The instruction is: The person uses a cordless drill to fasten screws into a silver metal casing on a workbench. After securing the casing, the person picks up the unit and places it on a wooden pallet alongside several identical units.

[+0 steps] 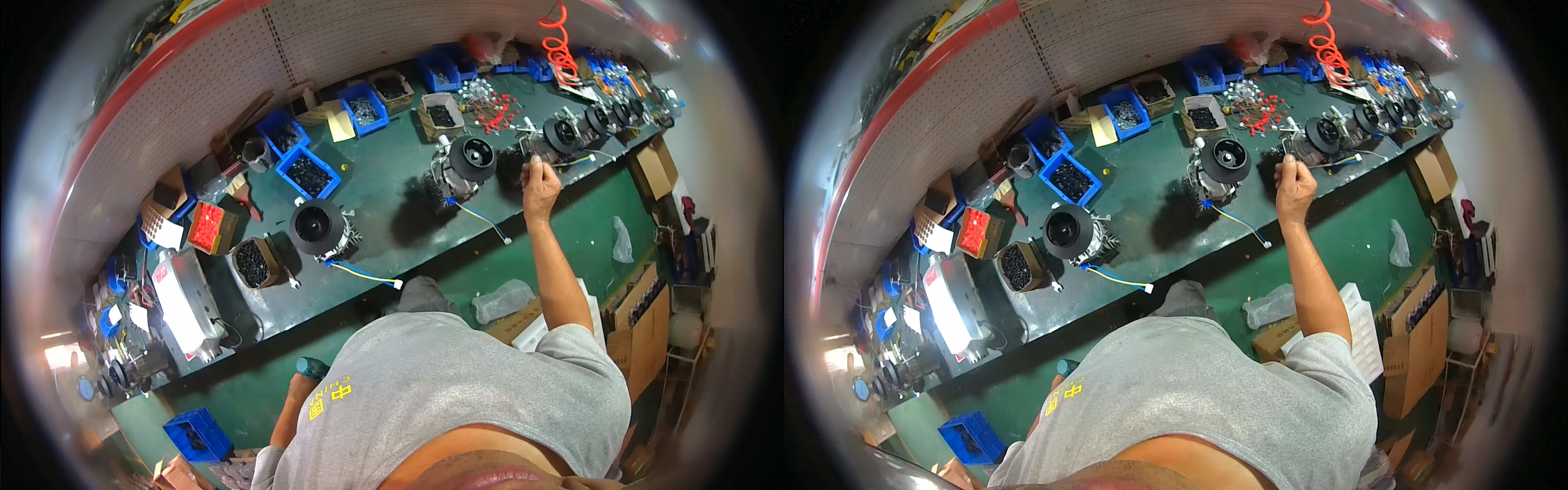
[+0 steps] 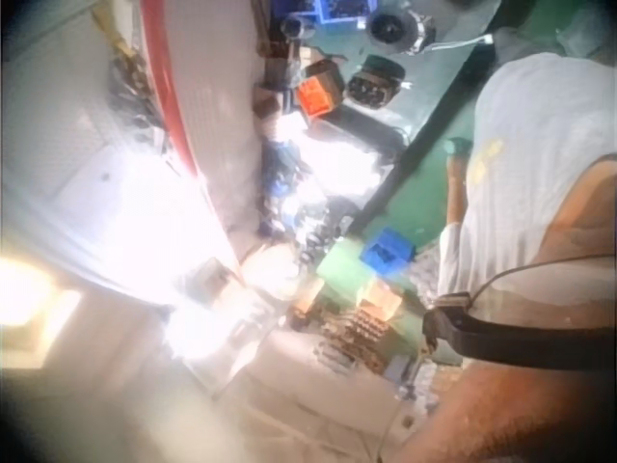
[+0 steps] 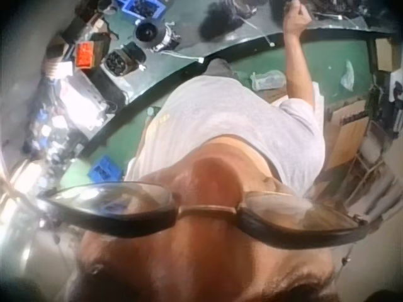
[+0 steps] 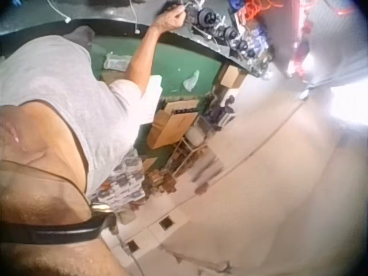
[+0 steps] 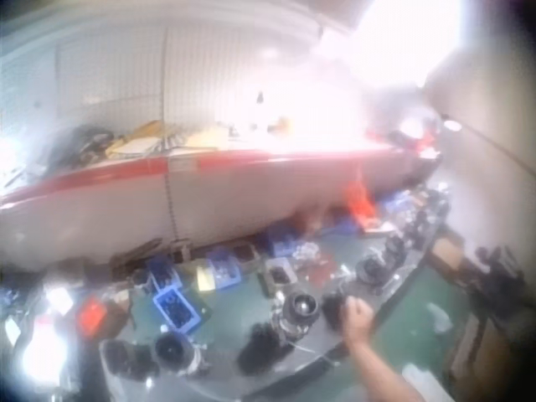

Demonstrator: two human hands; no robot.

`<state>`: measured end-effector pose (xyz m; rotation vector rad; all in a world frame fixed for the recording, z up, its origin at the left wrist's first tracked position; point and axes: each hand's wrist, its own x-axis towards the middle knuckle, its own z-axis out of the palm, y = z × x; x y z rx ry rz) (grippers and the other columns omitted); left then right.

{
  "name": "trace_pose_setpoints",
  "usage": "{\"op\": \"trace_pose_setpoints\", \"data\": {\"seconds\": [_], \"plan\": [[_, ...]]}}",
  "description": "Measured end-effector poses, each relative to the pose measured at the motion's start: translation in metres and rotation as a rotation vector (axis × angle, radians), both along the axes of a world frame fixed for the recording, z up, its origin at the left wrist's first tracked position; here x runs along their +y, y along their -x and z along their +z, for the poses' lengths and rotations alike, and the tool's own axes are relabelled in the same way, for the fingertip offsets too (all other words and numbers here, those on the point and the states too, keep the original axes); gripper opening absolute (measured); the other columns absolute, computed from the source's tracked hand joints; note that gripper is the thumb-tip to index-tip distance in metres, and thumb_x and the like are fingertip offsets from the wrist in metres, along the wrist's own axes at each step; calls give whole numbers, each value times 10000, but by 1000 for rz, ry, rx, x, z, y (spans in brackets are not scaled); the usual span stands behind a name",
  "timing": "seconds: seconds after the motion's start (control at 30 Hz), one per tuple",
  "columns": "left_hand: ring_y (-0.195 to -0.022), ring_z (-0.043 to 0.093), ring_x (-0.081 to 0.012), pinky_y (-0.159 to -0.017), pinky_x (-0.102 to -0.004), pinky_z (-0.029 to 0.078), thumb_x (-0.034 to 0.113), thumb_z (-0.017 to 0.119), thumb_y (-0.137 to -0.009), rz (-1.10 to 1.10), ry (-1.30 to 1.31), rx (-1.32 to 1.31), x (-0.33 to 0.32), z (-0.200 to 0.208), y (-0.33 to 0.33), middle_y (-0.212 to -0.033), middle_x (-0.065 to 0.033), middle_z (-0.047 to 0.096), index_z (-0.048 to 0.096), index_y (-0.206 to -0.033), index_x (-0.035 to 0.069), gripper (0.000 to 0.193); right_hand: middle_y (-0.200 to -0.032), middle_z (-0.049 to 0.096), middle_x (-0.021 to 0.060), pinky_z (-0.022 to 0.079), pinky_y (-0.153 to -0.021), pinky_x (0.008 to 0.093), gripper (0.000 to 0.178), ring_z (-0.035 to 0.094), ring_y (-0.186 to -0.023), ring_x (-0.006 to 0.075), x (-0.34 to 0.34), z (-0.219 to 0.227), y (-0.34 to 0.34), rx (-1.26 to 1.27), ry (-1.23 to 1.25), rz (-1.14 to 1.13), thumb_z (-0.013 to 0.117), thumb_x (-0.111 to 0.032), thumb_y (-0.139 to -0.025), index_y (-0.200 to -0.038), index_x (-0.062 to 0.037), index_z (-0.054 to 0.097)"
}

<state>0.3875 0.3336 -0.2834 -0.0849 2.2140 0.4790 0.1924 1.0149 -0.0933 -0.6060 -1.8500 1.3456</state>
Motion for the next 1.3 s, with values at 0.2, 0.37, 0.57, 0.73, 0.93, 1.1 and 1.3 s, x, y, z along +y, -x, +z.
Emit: {"op": "trace_pose_setpoints", "data": {"seconds": [0.2, 0.37, 0.57, 0.73, 0.93, 1.1, 1.3], "plan": [[-993, 696, -402, -796, -468, 545, 349, 714, -840, 183, -9, -50, 14, -17, -16, -965, -228, 722, 722, -1021, 106, 303, -656, 598, -2, 407, -517, 243, 402, 513, -576, 60, 47, -44, 113, 12, 97, 152, 624, -321, -1013, -783, 5, 673], [-952, 706, -386, -766, -460, 543, 336, 728, -816, 233, 65, -134, 44, -17, -21, -931, -213, 728, 718, -1018, 87, 320, -684, 623, 27, 455, -581, 279, 262, 546, -636, 81, 62, -101, 189, -109, 8, 321, 669, -216, -965, -862, 21, 708], [-907, 715, -341, -752, -434, 553, 304, 753, -785, 384, 94, -201, 114, 32, -27, -921, -182, 733, 722, -1036, 100, 325, -988, 713, 168, 550, -775, 393, 176, 689, -879, 348, 31, -129, 273, -82, -410, 681, 695, -108, -893, -1038, -12, 717], [-869, 722, -304, -740, -413, 562, 277, 775, -759, 492, 121, -244, 147, 56, -49, -912, -156, 737, 725, -1051, 110, 340, -1030, 698, 186, 534, -859, 459, 182, 658, -961, 399, -1, -159, 347, -121, -678, 976, 658, -102, -898, -1049, -7, 700], [-791, 717, -252, -693, -385, 562, 232, 792, -741, 601, 128, -275, 180, 69, -68, -865, -120, 729, 720, -1030, 104, 324, -1090, 689, 213, 530, -940, 459, 209, 654, -1072, 392, -53, -200, 419, -326, -834, 1111, 584, -11, -875, -1050, 5, 696], [-672, 689, -198, -597, -357, 545, 174, 795, -747, 666, 97, -289, 192, 57, -88, -766, -82, 701, 701, -945, 68, 244, -1117, 677, 204, 542, -934, 450, 215, 658, -1091, 378, -74, -222, 460, -499, -1196, 1211, 556, -26, -877, -1030, -29, 708], [-603, 668, -166, -533, -340, 533, 112, 797, -742, 633, 48, -197, 196, 45, -117, -728, -61, 685, 688, -959, 51, 250, -1186, 650, 210, 549, -920, 445, 215, 665, -1088, 383, -88, -233, 464, -536, -1280, 1218, 557, -27, -871, -1017, -42, 713]]}}
